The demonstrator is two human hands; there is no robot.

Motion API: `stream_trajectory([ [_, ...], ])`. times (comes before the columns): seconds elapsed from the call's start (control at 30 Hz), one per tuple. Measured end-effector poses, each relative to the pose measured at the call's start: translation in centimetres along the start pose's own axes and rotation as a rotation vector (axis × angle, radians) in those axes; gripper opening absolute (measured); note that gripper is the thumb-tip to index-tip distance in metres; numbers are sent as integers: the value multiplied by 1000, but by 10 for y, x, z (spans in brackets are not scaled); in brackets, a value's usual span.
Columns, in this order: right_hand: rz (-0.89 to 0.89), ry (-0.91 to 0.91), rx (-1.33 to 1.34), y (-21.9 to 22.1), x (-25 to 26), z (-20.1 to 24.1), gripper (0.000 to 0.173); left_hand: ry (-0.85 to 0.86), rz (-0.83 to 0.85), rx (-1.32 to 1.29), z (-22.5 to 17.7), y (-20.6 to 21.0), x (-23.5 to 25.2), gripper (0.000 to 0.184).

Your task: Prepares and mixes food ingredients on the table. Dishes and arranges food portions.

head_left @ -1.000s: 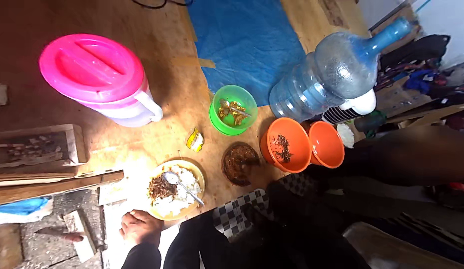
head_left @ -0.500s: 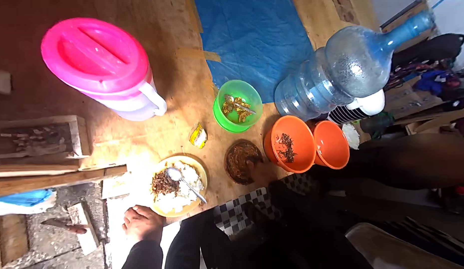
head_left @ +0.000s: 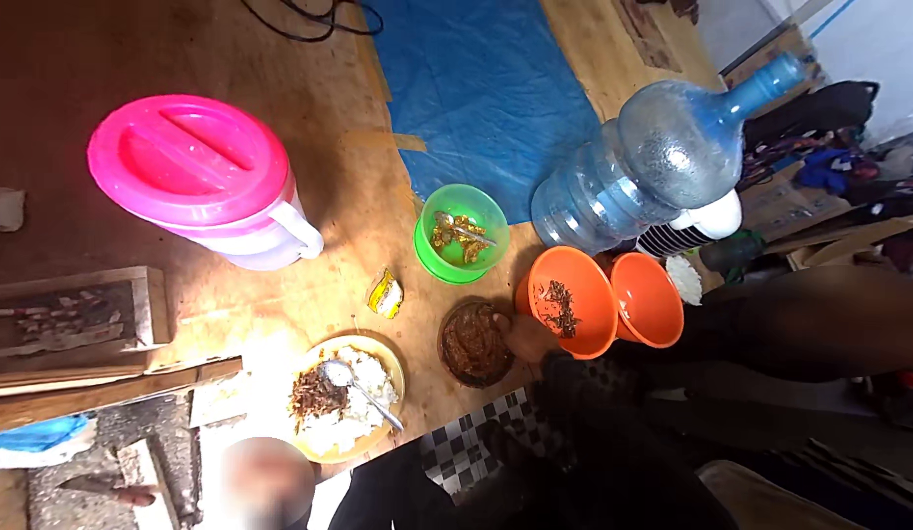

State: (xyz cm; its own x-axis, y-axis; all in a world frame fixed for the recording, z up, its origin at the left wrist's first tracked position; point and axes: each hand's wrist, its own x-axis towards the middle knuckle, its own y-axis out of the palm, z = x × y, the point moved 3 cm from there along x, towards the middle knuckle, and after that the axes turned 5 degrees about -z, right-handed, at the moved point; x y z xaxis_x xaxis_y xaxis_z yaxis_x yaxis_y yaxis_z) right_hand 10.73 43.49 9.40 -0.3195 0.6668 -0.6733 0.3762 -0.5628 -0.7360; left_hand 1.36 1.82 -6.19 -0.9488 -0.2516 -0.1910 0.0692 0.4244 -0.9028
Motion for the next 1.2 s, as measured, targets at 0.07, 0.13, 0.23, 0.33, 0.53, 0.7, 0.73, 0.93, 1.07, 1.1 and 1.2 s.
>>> stream_trajectory([
  [0.07,7,19,47,12,6,-11,74,-2,-32,-14,1,0,-1,63],
  [0.13,51,-35,111,30,8,-16,75,-12,-20,-12,-1,0,-2,63],
  [0.23,-3,-82,227,37,7,-26,73,-21,44,-7,-4,-6,-2,64],
  [0.33,-219,-63,248,59,-1,-37,64,-3,32,0,-1,-5,-1,63],
  [0.53,-50,65,79,63,-20,-1,72,-1,38,11,1,-6,-2,62],
  [0.7,69,-29,95,11,-1,-23,73,-9,23,-9,0,0,4,65],
  [0.73,39,-15,121,9,5,-21,74,-5,8,-3,1,0,2,64],
  [0.93,37,-85,-99,26,-10,6,76,11,21,-1,-3,-4,1,63],
  [1.07,-17,-122,-138,40,-19,-1,76,22,14,7,-2,-5,1,63],
  [1.1,-70,-119,-155,50,-23,2,76,28,17,11,-2,-6,1,62],
  [1.2,-293,-184,-117,64,-20,-6,76,21,56,25,-3,-7,-4,63],
])
